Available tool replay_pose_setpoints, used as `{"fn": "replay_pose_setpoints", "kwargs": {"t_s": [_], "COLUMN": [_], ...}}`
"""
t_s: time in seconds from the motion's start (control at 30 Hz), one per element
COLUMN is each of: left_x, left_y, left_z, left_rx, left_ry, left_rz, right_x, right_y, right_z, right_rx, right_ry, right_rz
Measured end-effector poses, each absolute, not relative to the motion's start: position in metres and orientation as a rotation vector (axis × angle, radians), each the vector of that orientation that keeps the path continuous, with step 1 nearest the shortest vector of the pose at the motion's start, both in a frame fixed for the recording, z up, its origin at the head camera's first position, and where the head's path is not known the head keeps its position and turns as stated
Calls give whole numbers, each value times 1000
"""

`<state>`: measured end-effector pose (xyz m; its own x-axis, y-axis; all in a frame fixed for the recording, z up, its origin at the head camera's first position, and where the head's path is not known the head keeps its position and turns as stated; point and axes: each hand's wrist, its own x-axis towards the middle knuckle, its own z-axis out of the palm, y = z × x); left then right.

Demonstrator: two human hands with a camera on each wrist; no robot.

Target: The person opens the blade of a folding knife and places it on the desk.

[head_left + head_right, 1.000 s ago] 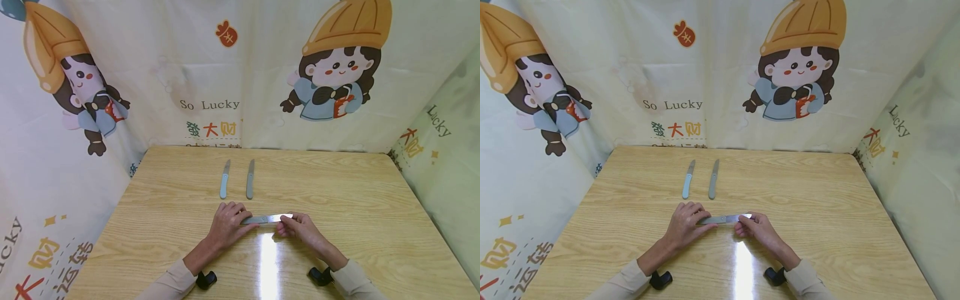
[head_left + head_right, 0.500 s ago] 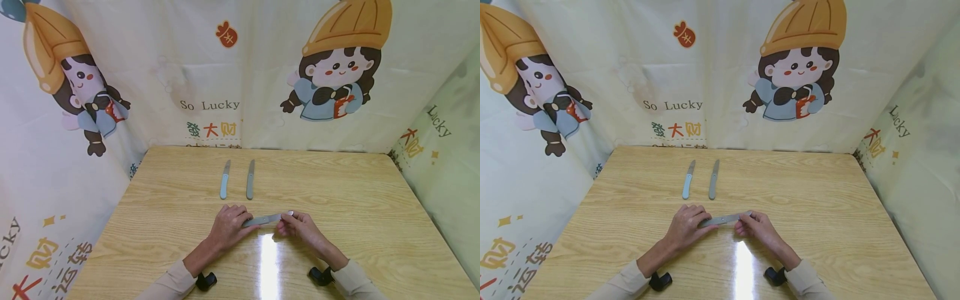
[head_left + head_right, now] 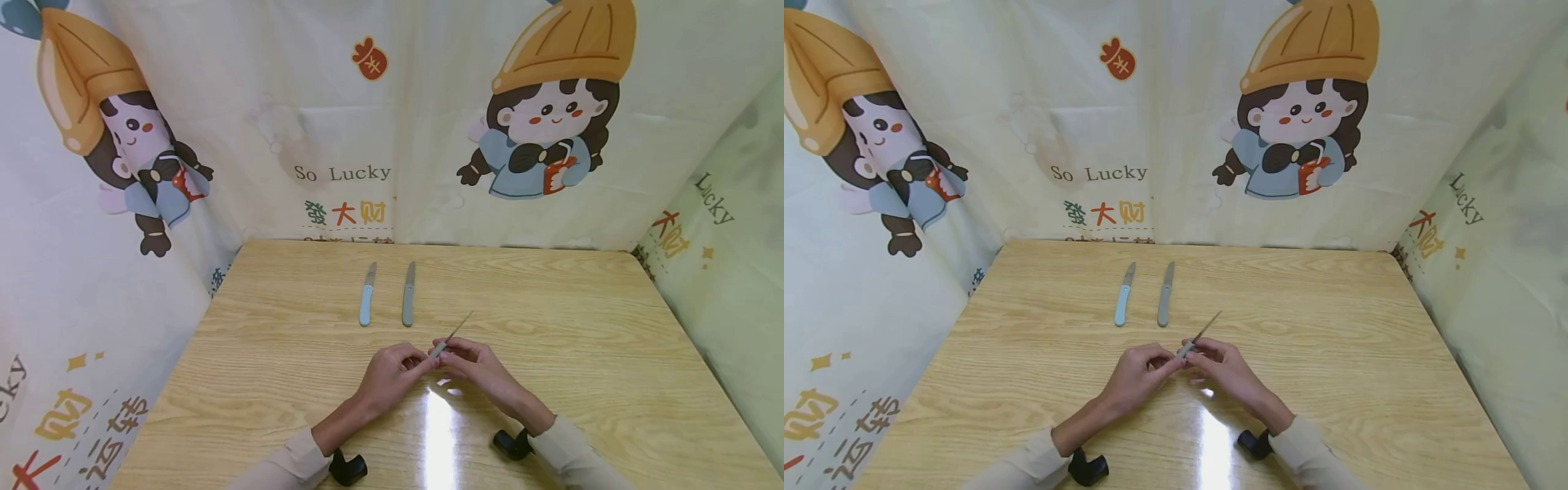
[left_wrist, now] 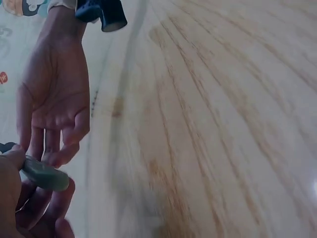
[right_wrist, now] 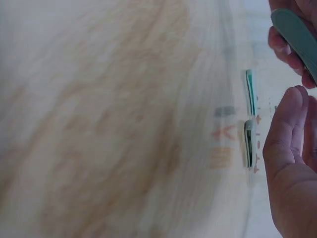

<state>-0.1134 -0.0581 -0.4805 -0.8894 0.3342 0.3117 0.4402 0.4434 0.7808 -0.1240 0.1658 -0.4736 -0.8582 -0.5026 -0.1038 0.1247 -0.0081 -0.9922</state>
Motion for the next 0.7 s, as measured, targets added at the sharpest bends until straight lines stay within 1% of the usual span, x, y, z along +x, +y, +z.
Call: {"fn": "replay_pose_setpoints", "kwargs": {"t_s": [0.17, 0.3, 0.47, 0.7], "left_x": [-115, -115, -115, -112], "left_y": [-58, -60, -63, -64], "left_z": [-480, -479, -480, -479], "left_rx": [-707, -627, -592, -583], "left_ry": [-2570, -2613, -2640, -2667], "left_rz": [-1583, -1654, -1617, -1551], "right_x": [-133, -147, -170, -201], "right_y": [162, 162, 163, 159], "right_z": [-472, -464, -454, -449], "right_rx": [-451, -410, -336, -363], "right_ry": [1910, 2029, 2148, 2287], "right_rz": [-1907, -1879, -1841, -1742]}}
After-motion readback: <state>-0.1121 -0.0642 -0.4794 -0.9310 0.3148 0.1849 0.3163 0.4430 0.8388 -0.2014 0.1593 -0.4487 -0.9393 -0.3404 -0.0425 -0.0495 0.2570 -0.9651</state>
